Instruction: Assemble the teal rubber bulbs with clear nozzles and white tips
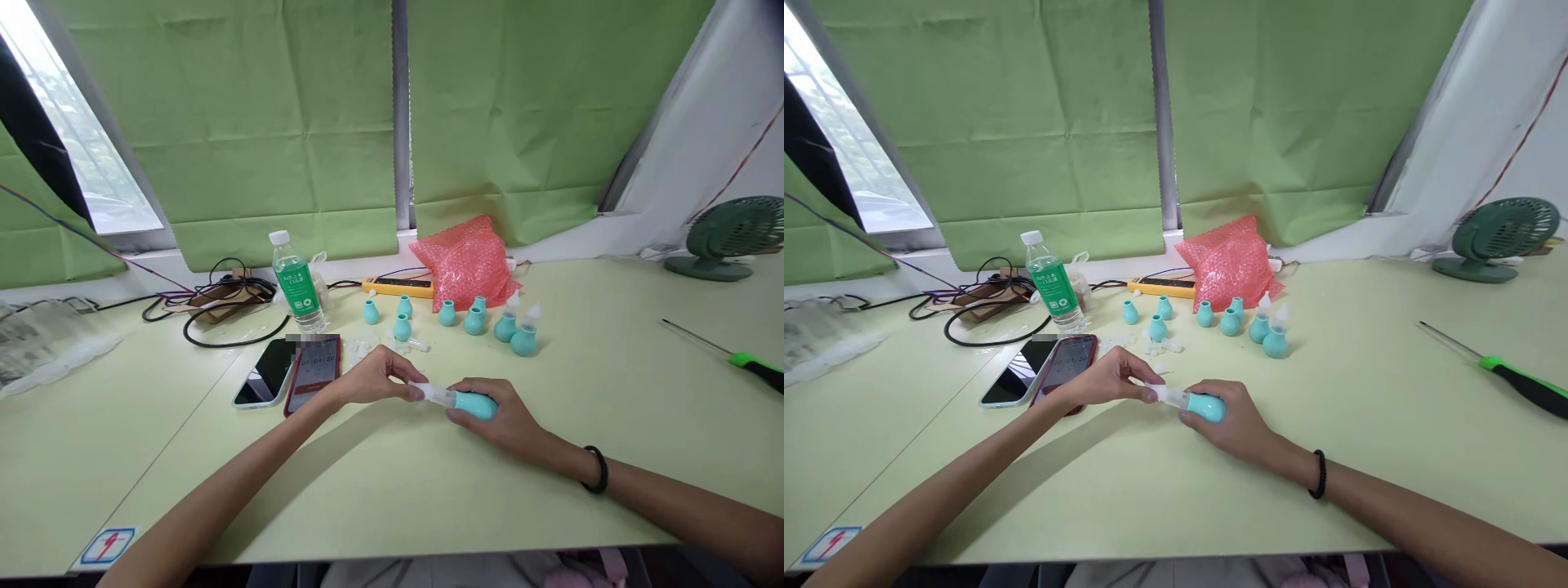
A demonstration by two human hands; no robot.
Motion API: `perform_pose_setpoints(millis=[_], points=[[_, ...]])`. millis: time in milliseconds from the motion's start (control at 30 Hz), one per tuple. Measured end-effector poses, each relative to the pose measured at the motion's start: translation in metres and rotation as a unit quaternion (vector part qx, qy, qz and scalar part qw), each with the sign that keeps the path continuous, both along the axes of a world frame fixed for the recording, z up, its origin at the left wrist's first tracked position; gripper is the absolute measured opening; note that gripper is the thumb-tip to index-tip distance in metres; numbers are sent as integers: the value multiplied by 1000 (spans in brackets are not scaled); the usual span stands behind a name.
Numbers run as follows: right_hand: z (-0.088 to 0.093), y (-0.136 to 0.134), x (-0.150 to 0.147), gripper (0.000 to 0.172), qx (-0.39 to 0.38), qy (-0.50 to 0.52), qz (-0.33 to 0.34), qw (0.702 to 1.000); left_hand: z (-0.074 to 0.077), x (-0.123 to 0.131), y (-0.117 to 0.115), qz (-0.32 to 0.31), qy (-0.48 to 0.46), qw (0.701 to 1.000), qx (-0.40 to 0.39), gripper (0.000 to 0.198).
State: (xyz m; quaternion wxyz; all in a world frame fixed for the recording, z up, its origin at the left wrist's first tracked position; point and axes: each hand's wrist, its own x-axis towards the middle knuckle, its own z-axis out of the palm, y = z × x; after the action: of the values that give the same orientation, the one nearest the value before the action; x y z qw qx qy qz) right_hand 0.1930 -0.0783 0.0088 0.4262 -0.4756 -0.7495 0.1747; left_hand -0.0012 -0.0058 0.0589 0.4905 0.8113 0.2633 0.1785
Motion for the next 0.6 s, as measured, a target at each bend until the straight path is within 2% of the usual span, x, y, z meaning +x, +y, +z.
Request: perform_pose_setpoints(millis=[133,267,367,600], points=[[-5,-1,1,18,81,-21,-9,996,-10,4,-1,28,-46,996,-70,28],[-4,-1,3,17,131,-46,0,990,-11,5,-4,27,-66,991,-110,27],[-1,-2,4,15,120,-71,21,990,-12,5,-6,17,-54,994,-95,26],[3,-3,5,11,78,-83,48,992,-15,5,-9,9,-25,1000,-7,27]])
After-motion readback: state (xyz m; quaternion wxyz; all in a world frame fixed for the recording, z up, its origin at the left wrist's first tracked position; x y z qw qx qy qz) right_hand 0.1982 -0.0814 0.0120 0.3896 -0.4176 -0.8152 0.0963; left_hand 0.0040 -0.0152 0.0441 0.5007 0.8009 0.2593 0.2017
